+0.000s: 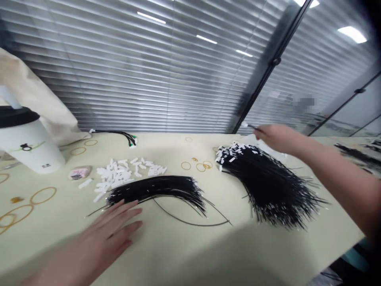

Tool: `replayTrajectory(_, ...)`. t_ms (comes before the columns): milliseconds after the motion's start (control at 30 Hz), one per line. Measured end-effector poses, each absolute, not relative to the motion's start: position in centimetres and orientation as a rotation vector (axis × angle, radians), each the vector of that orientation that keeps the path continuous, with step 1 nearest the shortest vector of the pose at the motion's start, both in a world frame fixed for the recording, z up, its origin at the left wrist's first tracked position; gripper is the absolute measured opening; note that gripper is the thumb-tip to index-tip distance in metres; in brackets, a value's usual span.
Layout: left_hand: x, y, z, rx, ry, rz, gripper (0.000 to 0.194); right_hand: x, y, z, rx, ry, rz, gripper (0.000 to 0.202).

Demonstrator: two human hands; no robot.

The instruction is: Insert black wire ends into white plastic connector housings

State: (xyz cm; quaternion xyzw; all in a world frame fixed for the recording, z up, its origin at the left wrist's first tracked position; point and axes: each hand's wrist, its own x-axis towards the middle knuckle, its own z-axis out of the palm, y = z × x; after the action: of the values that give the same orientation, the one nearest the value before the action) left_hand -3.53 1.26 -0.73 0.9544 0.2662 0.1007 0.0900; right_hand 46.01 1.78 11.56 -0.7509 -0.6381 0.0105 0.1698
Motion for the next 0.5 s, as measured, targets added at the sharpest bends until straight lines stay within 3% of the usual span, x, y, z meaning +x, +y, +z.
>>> replayTrajectory(167,1.9,2.2,-0.3,2.921,0.488,0.228,0.025,47.1,1.9,5.2,-2.368,-1.971,0.111,0.024)
replayTrajectory(267,4.2,2.8,-0.8,2.880,0.569,0.090,0.013,44.4,-0.2,4.0,-2.259,-2.066,0.097,0.039)
replayTrajectory(333,4.9,2.9,-0.9,2.871,0.604,0.036,0.012,41.0,-2.7,3.7,-2.081,-2.196,0.196,0.038)
replayTrajectory(500,5.3,1.4,0.6,2.848,0.698,-0.101,0.023,32.2,-8.3,1.6,-1.664,-2.304,1.108,0.049)
